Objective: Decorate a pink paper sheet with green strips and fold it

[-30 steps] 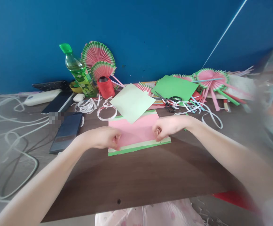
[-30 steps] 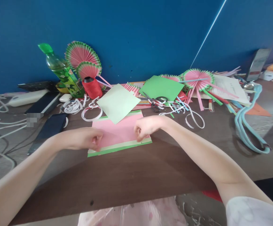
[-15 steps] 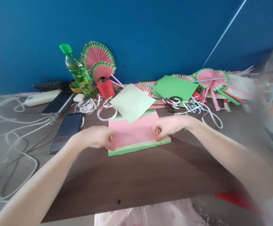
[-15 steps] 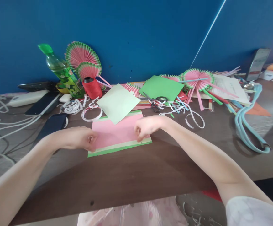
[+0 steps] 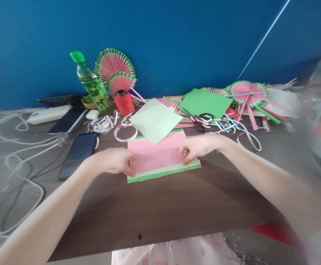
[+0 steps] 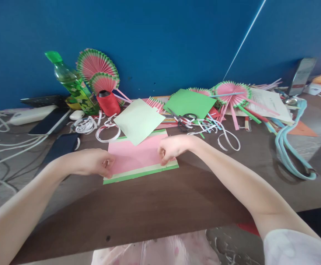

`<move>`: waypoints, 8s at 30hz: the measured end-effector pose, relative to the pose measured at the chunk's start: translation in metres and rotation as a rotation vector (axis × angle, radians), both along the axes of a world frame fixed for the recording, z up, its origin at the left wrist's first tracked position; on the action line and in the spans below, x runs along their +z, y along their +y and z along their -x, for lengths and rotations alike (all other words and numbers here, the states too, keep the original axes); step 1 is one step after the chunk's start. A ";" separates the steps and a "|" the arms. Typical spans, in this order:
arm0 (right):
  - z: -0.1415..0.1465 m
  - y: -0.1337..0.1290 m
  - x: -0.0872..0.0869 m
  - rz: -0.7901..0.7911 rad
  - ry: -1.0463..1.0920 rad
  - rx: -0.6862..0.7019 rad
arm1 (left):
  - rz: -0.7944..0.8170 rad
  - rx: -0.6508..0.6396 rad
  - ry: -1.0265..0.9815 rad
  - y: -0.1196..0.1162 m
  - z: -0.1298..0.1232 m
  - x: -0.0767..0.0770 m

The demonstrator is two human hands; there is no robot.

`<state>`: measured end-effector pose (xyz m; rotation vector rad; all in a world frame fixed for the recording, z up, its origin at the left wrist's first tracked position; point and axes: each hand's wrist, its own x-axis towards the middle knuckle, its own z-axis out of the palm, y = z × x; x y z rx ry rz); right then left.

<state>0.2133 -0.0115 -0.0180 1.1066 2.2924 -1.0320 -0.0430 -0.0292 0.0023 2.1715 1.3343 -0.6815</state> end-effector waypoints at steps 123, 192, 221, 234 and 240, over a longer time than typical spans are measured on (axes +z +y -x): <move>-0.036 0.009 -0.012 -0.360 0.637 -0.995 | -0.702 -0.009 -0.524 0.035 -0.052 -0.071; -0.047 0.008 -0.047 -0.684 0.445 -0.515 | -0.592 0.034 -0.714 0.045 -0.030 -0.050; -0.016 0.012 0.076 -1.357 0.688 -0.451 | -1.034 0.273 -1.000 0.029 -0.031 0.046; -0.023 -0.054 -0.031 -1.055 0.375 0.058 | -1.019 -0.261 -0.433 -0.054 -0.001 -0.048; -0.021 -0.056 -0.036 -0.901 0.385 0.027 | -0.878 -0.208 -0.380 -0.055 -0.004 -0.058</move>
